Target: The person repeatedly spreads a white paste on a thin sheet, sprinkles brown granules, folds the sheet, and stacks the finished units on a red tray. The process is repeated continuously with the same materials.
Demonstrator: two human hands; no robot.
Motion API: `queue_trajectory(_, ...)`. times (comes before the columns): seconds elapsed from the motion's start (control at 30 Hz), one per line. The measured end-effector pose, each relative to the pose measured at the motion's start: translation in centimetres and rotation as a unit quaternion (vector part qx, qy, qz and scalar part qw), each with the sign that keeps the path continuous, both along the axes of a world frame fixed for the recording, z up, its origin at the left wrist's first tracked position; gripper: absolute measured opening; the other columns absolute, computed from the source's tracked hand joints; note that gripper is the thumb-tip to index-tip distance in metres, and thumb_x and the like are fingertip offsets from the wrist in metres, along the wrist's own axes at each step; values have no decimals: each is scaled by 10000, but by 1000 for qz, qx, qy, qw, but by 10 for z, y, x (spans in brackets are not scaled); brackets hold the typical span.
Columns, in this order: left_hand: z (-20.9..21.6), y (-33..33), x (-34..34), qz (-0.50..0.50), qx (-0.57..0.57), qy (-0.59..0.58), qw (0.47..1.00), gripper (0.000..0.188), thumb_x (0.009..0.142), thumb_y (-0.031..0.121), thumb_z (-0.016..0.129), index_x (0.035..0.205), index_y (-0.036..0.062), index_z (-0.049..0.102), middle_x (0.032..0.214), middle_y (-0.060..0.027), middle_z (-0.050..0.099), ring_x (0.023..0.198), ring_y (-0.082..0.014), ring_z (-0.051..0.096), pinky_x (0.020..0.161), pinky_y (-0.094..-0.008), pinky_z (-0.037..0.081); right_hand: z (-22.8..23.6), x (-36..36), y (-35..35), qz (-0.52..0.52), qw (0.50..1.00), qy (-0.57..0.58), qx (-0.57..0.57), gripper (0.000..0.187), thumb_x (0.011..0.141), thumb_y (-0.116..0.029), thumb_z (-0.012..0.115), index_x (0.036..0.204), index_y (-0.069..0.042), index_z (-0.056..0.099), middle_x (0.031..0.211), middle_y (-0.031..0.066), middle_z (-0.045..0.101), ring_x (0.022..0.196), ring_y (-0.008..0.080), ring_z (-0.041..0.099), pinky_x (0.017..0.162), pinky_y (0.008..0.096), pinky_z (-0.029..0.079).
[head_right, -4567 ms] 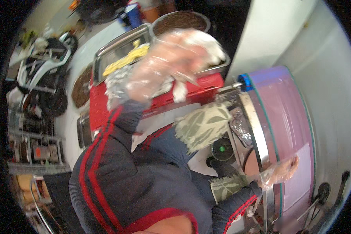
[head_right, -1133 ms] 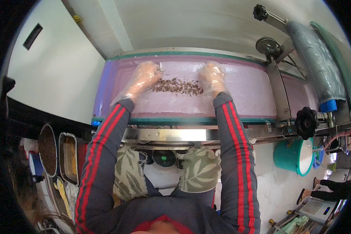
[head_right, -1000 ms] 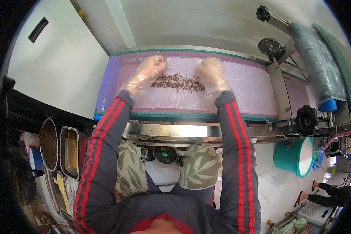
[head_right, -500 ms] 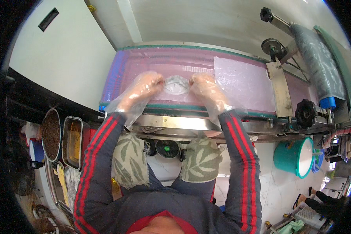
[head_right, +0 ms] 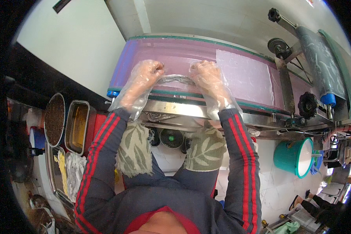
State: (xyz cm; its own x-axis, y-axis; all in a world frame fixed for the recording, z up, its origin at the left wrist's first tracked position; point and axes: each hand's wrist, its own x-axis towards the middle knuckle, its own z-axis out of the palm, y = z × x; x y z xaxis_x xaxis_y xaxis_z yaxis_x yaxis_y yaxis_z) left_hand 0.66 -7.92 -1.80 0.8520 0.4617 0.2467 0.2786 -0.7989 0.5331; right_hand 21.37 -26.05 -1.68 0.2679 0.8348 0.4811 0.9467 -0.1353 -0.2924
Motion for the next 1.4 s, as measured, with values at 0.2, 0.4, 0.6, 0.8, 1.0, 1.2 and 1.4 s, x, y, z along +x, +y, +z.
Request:
queue_trajectory(0.2,14,-19,-44,-29,51,83,995,180,878,186,709,1010,77,764,975,-158,705,980,-380,659,912,-488,509,-20,-7,-17,25,988,-8,-153,119,910,-192,680,977,-123,750,960,129,686,949,332,655,853,454,525)
queue_trajectory(0.4,45,-20,-146,170,43,-101,979,160,948,193,701,1008,47,724,1031,-117,737,976,-278,699,879,-390,530,-14,2,-57,63,997,-3,47,210,914,-151,699,1116,-96,695,1045,144,674,967,333,651,824,436,529)
queue_trajectory(0.6,68,-3,-278,398,-47,3,916,249,1020,255,557,1074,12,578,963,-257,711,952,-407,706,798,-487,527,24,-36,-76,36,988,149,2,179,963,-163,676,1119,-77,676,1087,109,633,1026,307,631,892,414,511)
queue_trajectory(0.8,54,-13,-296,387,-52,47,919,266,1048,253,491,1074,18,612,1019,-288,698,1005,-455,679,836,-543,522,29,-51,-78,12,986,169,-11,182,997,-194,648,1124,-67,676,1137,103,638,1085,283,628,926,411,503)
queue_trajectory(1.0,38,-5,-216,336,66,-79,936,291,1082,296,451,1154,56,600,1008,-196,752,962,-440,713,861,-546,533,16,-32,-75,-1,989,145,3,213,992,-214,667,1133,-55,679,1111,123,651,1076,305,627,953,419,491)
queue_trajectory(1.2,-42,-68,-18,24,236,-81,968,274,951,156,604,1166,-10,639,1125,-245,687,1065,-425,663,889,-495,539,-13,-46,-37,11,995,92,39,238,979,-235,677,1153,-74,698,1135,152,655,1061,340,633,916,441,513)
queue_trajectory(1.4,-27,-35,-9,-100,114,-136,979,248,835,227,682,978,27,712,1034,-210,709,1058,-406,664,930,-504,523,-23,-46,-12,23,993,117,-25,278,960,-227,684,1213,-112,688,1136,168,658,1054,362,617,910,463,501)
